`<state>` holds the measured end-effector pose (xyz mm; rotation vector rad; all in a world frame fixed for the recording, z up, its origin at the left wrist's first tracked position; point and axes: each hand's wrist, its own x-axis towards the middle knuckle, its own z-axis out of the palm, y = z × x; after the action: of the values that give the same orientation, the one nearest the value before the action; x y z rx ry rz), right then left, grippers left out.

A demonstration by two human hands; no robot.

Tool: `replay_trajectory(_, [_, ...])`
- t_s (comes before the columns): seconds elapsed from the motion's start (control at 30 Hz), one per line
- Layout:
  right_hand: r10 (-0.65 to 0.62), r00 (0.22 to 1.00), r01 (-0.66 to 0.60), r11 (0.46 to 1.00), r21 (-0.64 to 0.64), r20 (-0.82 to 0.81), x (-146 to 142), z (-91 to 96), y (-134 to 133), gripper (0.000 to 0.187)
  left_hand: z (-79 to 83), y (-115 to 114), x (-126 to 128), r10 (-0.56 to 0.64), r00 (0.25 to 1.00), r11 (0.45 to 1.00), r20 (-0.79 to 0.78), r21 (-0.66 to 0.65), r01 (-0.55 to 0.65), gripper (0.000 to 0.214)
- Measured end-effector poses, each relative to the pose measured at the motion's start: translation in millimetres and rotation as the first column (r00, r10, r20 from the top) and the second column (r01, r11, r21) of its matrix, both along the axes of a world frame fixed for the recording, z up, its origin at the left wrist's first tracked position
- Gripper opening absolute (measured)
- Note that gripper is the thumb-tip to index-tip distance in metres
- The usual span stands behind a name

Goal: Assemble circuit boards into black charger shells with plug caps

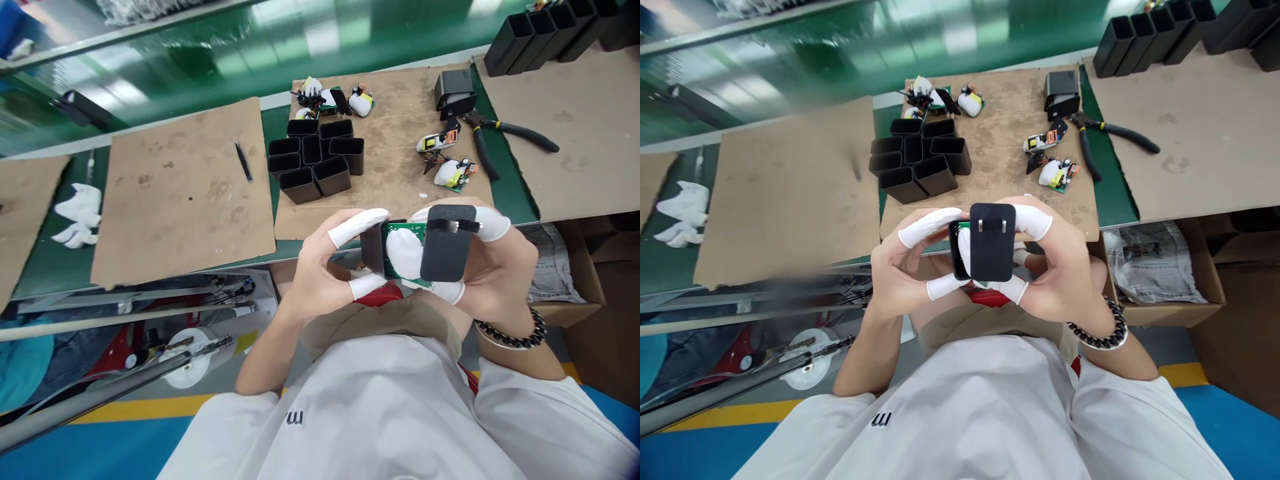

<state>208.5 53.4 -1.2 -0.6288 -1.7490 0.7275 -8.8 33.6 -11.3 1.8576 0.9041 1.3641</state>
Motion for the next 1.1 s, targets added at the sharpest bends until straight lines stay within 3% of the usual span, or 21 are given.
replay_trajectory(0.8, [-0.005, 1.0, 0.003, 0.998, 0.066, 0.021, -6, -1.9, -3, 0.061, -12.6, 3, -4, -0.026, 0.998, 0.999, 0.056, 0.03, 0.024, 0.062])
replay_trajectory(1.1, [-0.026, 0.989, 0.028, 1.0, -0.009, 0.148, -7, 7.3, -3, 0.048, -22.3, 0, -2, 0.002, 0.998, 0.998, 0.065, -0.066, 0.003, 0.067])
